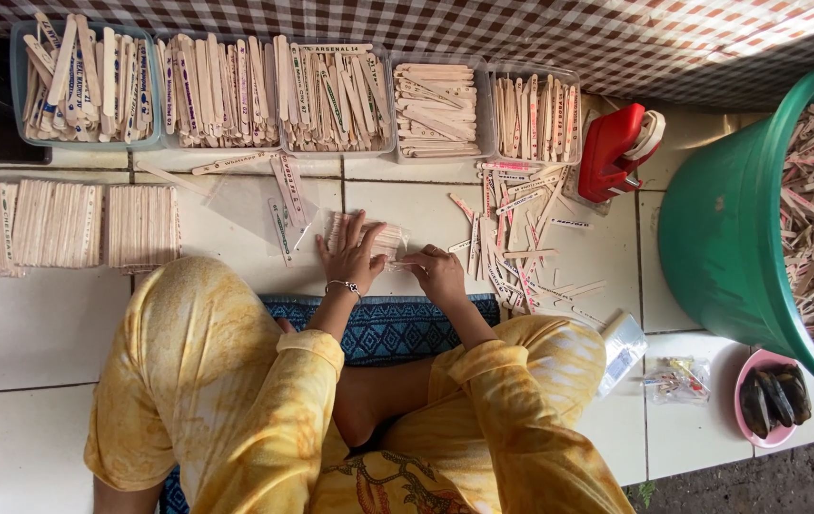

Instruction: The person sits on the floor and gathers loose popsicle sticks from a pile, aligns them into neat stacks, and places them into small clear plastic bags. They seal the bags using a handheld tape dispenser and set the packaged stacks aside.

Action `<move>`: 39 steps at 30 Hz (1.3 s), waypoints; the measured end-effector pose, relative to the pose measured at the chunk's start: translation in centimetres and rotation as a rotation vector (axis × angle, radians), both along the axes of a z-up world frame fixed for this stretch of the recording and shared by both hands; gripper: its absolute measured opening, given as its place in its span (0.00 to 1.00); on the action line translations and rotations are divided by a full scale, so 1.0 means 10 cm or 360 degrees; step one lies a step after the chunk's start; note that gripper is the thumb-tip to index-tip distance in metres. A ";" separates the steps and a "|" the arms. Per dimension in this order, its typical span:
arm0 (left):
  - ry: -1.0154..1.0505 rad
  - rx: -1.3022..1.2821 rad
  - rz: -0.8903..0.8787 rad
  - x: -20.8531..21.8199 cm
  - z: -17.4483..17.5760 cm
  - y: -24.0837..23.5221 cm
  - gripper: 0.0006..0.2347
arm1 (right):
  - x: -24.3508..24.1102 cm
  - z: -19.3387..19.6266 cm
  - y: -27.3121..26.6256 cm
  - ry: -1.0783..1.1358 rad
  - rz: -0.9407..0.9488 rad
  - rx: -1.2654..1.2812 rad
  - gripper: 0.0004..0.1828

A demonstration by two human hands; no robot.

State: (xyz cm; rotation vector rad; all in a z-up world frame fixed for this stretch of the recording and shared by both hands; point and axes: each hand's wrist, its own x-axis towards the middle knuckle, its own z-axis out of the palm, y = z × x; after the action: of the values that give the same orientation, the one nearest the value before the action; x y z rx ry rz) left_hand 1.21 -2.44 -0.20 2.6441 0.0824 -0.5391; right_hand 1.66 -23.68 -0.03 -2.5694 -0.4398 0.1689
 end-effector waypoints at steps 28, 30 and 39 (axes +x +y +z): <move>-0.0111 -0.0237 0.0103 0.09 -0.07 -0.04 0.28 | -0.10 -0.14 0.15 0.0327 -0.0376 -0.0021 0.11; -0.0112 -0.0237 0.0126 0.10 -0.07 -0.04 0.26 | -0.14 -0.24 0.19 -0.0993 0.0079 -0.0546 0.14; -0.0104 -0.0264 0.0061 0.09 0.06 0.07 0.24 | -0.03 -0.16 0.09 -0.0710 0.0123 -0.0192 0.05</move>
State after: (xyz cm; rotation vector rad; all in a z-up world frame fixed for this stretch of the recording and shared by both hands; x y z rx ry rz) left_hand 2.12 -1.72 0.41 2.4904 0.0653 -0.4276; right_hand 1.31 -22.74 -1.62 -2.7055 -0.7104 -0.3702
